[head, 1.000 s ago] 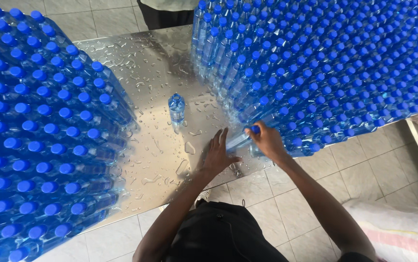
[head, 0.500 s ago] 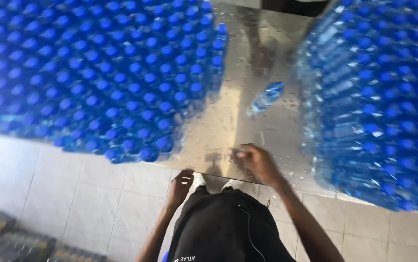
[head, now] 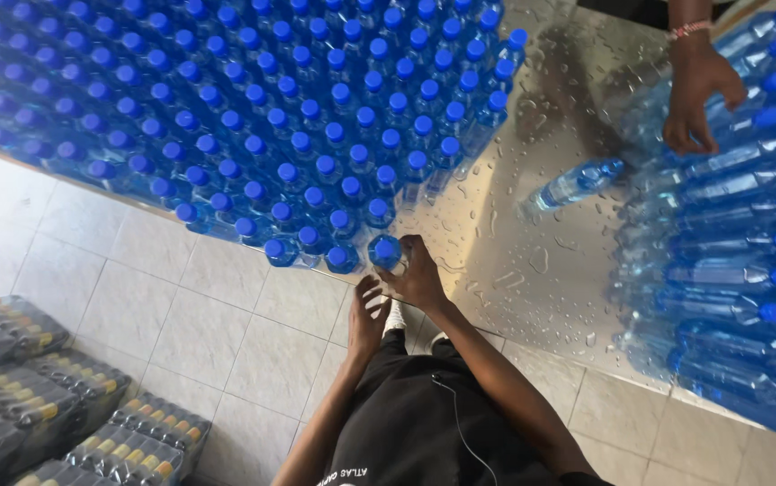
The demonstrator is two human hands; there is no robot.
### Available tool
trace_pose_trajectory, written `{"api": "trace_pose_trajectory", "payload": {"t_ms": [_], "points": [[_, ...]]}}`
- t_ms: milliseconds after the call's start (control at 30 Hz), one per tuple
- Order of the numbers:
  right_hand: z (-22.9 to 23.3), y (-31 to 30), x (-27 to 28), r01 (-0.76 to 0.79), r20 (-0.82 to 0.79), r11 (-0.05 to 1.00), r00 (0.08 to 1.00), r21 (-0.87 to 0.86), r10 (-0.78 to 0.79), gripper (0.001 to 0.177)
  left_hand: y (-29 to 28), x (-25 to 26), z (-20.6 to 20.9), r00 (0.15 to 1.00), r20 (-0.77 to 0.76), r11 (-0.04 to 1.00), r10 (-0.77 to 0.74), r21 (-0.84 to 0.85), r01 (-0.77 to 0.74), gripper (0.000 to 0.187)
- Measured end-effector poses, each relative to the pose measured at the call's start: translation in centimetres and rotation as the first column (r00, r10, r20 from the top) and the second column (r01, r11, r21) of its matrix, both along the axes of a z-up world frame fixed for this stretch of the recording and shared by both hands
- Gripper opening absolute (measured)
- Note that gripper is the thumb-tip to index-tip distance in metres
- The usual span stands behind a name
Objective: The person wraps plastic film around a stack of water bottles on a metal table. They pull the film from a roll, wrap it around the bottles, and tear it off to secure the stack.
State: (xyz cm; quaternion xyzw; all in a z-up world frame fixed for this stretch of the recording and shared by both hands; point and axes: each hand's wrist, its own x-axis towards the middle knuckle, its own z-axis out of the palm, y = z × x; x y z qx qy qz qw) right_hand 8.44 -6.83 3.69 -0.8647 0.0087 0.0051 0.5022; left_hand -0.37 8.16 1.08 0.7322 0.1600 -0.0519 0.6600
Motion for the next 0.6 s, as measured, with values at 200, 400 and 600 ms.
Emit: {"api": "trace_pose_trajectory", "payload": {"t_ms": [200,400,600], "points": [[6.4,-7.5,-5.4,0.025,-0.064,1.000,0.998,0.011,-0.025,0.075,-4.7,4.5,-0.8,0.863,0.336,0.896,-0.378,0.369,0.249,0.124],[12.3,-15.5,-6.4,-0.099,0.326,0.813,0.883,-0.574,0.338,0.064,-10.1,9.0,-1.1,0.800,0.234,0.832,-0.553,0.107,0.544,0.095],[12.1,-22.7,-6.0,-0.175,0.154,0.424,0.757,-0.888,0.635,0.048,-13.8,9.5,1.7,0.465,0.116,0.466,-0.878,0.432,0.772,0.083]]}}
